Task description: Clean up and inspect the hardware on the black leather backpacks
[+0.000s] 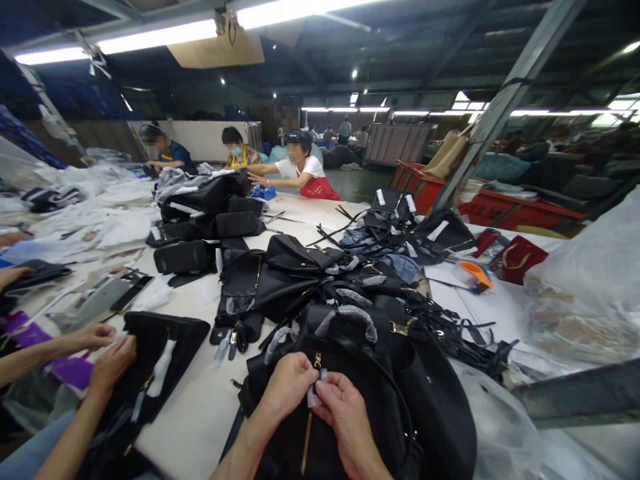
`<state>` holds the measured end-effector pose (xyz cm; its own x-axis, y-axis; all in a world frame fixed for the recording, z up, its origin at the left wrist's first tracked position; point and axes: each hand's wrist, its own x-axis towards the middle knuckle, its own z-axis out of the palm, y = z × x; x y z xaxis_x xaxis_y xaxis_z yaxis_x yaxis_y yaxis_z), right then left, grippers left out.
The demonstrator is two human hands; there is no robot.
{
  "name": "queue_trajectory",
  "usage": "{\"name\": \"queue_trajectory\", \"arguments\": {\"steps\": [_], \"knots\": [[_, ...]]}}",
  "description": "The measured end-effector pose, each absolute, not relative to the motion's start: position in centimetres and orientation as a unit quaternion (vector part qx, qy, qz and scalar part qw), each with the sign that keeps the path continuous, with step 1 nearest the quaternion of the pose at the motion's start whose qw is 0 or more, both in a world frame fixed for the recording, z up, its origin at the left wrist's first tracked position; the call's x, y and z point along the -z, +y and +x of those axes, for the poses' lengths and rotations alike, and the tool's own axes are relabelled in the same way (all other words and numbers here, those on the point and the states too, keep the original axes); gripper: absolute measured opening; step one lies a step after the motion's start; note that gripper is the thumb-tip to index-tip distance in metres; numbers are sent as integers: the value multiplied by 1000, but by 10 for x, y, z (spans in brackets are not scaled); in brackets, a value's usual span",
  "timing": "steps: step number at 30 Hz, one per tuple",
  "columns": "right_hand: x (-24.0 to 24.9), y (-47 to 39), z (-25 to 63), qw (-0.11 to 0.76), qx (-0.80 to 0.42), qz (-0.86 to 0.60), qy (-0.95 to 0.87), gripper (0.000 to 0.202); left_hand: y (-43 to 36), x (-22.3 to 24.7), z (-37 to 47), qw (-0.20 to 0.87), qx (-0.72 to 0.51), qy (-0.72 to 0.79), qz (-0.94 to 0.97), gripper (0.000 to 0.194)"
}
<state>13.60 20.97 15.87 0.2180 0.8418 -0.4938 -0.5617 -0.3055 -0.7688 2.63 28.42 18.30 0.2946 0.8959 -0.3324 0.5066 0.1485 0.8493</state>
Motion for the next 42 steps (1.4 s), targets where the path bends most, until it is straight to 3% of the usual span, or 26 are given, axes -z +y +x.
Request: {"name": "queue_trajectory", "arguments": {"steps": [8, 19, 33, 42], "knots": [[-157, 211, 132, 596, -614, -501, -132, 51, 261, -179, 16, 579, -131, 570, 568, 45], [-148, 217, 136, 588, -582, -537, -164, 59, 265, -156, 32, 620, -280, 555, 478, 29], [-148, 212, 146, 534, -501, -614, -293, 36, 273, -154, 35, 636, -301, 587, 401, 29], [-142, 216, 146, 519, -472, -619, -352, 34, 272, -152, 35, 655, -299, 563, 406, 36]]}}
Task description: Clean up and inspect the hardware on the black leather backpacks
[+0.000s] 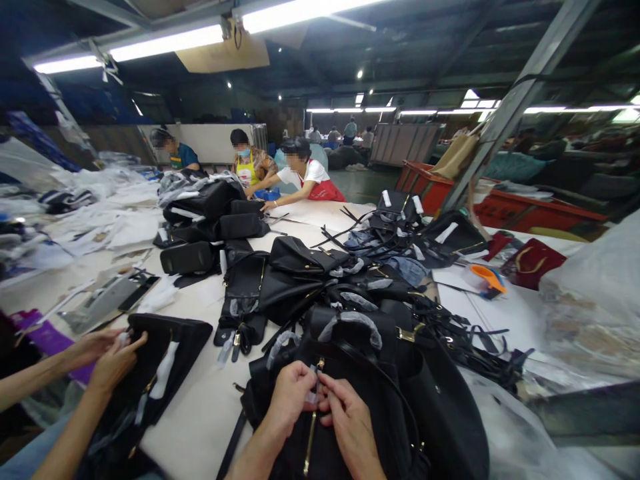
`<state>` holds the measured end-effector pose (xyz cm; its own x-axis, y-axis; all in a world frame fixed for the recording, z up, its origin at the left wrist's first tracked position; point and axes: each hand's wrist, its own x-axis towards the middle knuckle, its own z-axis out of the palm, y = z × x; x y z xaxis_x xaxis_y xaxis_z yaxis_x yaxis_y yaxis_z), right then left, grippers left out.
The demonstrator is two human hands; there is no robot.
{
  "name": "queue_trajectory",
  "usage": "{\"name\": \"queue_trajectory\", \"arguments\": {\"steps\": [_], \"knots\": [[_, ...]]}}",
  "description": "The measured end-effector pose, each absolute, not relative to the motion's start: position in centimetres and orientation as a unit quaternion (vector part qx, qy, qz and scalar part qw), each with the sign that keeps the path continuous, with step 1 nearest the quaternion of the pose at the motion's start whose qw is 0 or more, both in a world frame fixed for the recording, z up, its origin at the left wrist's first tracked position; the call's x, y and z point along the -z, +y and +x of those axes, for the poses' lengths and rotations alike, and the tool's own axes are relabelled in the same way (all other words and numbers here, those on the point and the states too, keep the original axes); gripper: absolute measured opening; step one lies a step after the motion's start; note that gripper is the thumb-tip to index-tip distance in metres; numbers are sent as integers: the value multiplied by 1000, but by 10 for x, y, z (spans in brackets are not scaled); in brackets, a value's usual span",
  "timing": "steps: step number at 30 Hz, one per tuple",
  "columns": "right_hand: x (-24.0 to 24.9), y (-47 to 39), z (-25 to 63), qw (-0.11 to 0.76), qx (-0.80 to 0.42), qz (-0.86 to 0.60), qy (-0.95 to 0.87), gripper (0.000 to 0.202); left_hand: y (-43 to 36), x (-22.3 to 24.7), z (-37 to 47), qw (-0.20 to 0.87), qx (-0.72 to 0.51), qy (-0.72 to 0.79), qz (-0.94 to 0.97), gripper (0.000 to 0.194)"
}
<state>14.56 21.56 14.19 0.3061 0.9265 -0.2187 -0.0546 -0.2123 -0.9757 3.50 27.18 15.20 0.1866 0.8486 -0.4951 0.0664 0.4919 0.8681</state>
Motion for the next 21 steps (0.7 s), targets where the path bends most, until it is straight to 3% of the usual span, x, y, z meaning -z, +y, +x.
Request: {"name": "queue_trajectory", "arguments": {"steps": [10, 21], "knots": [[-140, 210, 149, 474, -416, -630, -454, 40, 271, -156, 36, 669, -295, 554, 398, 31], [-156, 222, 150, 488, -478, -665, -301, 35, 265, -155, 37, 638, -315, 565, 417, 23]]}}
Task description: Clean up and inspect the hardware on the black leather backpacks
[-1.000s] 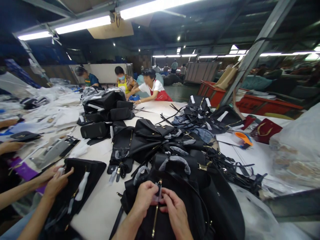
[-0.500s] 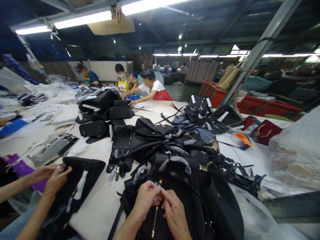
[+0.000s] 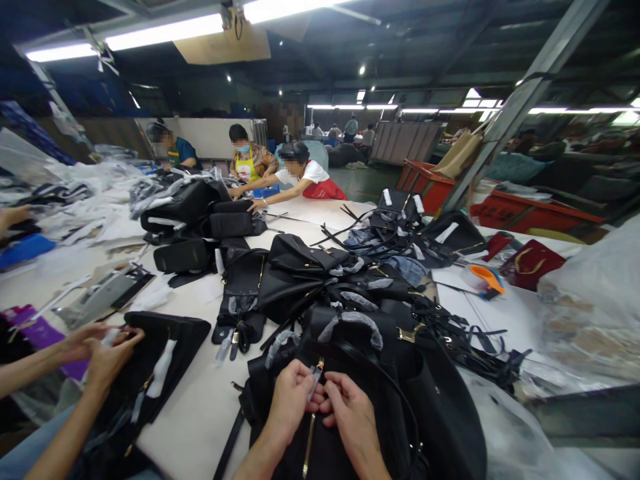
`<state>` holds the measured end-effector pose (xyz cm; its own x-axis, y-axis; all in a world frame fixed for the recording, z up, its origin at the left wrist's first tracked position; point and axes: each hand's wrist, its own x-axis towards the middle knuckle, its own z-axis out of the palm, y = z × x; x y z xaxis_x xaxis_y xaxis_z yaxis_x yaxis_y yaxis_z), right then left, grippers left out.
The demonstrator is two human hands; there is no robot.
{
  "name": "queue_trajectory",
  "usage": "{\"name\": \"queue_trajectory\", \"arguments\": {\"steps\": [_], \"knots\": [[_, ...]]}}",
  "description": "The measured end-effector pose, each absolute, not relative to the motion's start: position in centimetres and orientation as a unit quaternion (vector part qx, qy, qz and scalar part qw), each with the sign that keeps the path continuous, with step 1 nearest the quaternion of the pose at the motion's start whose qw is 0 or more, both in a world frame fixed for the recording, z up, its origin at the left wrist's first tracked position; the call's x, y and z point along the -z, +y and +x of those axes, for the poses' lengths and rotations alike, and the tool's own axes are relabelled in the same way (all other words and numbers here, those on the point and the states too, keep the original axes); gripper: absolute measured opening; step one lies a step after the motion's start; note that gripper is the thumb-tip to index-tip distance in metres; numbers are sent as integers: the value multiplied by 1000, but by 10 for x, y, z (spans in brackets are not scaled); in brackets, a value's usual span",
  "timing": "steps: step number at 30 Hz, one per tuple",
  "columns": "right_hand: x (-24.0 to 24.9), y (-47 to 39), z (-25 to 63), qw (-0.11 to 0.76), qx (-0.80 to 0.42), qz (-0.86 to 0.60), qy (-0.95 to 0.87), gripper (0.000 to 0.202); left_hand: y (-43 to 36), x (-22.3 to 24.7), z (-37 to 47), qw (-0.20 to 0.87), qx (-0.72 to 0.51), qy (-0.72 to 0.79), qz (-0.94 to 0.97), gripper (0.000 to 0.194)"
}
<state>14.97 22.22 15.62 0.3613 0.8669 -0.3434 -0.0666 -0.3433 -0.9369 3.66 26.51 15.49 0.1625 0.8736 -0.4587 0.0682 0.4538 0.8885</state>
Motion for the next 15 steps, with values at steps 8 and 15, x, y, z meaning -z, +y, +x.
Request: {"name": "queue_trajectory", "arguments": {"steps": [8, 15], "knots": [[-161, 242, 145, 432, -555, -661, -262, 29, 259, -152, 36, 562, -330, 561, 510, 11], [-153, 245, 143, 440, -546, -670, -246, 26, 253, -148, 31, 361, -325, 511, 709, 23]]}}
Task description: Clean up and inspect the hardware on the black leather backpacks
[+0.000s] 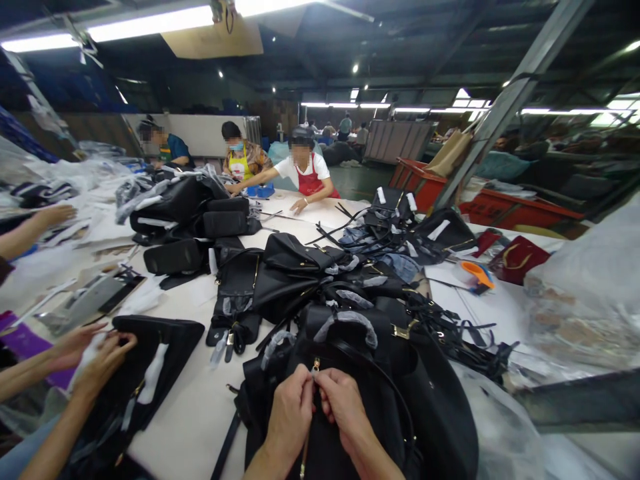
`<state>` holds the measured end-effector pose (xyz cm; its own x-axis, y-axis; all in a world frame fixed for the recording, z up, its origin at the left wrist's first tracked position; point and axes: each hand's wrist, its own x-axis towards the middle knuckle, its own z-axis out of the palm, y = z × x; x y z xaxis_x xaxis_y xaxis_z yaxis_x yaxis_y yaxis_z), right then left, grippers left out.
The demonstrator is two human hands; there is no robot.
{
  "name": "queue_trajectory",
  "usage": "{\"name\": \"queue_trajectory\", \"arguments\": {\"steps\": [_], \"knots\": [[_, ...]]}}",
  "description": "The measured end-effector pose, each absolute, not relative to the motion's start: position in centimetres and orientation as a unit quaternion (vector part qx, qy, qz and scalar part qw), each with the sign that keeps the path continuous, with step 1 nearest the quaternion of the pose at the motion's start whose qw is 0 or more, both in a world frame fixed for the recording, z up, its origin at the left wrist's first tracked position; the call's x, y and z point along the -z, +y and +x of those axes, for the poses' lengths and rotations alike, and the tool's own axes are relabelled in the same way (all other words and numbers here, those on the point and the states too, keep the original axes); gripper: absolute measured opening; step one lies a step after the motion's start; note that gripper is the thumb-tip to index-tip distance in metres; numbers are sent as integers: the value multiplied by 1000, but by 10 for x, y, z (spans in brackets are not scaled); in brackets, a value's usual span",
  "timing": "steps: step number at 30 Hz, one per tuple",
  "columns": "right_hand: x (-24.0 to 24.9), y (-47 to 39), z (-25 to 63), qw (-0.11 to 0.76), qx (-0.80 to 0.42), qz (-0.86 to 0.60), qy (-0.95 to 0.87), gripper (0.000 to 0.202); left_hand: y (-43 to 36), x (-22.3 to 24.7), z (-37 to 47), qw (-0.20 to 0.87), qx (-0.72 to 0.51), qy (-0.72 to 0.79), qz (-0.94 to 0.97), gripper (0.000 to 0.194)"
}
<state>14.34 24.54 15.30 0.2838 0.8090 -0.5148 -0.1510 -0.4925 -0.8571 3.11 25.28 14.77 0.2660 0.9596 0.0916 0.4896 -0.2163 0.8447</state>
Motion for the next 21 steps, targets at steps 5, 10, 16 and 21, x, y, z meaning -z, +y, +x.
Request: {"name": "queue_trajectory", "arguments": {"steps": [5, 10, 16, 21], "knots": [[-153, 245, 146, 448, -570, -649, -232, 30, 255, -128, 26, 187, -346, 433, 811, 29], [-154, 244, 145, 460, -571, -636, -239, 41, 254, -130, 24, 243, -344, 421, 803, 28], [-157, 246, 144, 468, -577, -625, -239, 43, 257, -155, 26, 670, -292, 523, 439, 42], [-162, 249, 143, 492, -553, -631, -234, 31, 262, -163, 29, 736, -234, 504, 388, 52]]}}
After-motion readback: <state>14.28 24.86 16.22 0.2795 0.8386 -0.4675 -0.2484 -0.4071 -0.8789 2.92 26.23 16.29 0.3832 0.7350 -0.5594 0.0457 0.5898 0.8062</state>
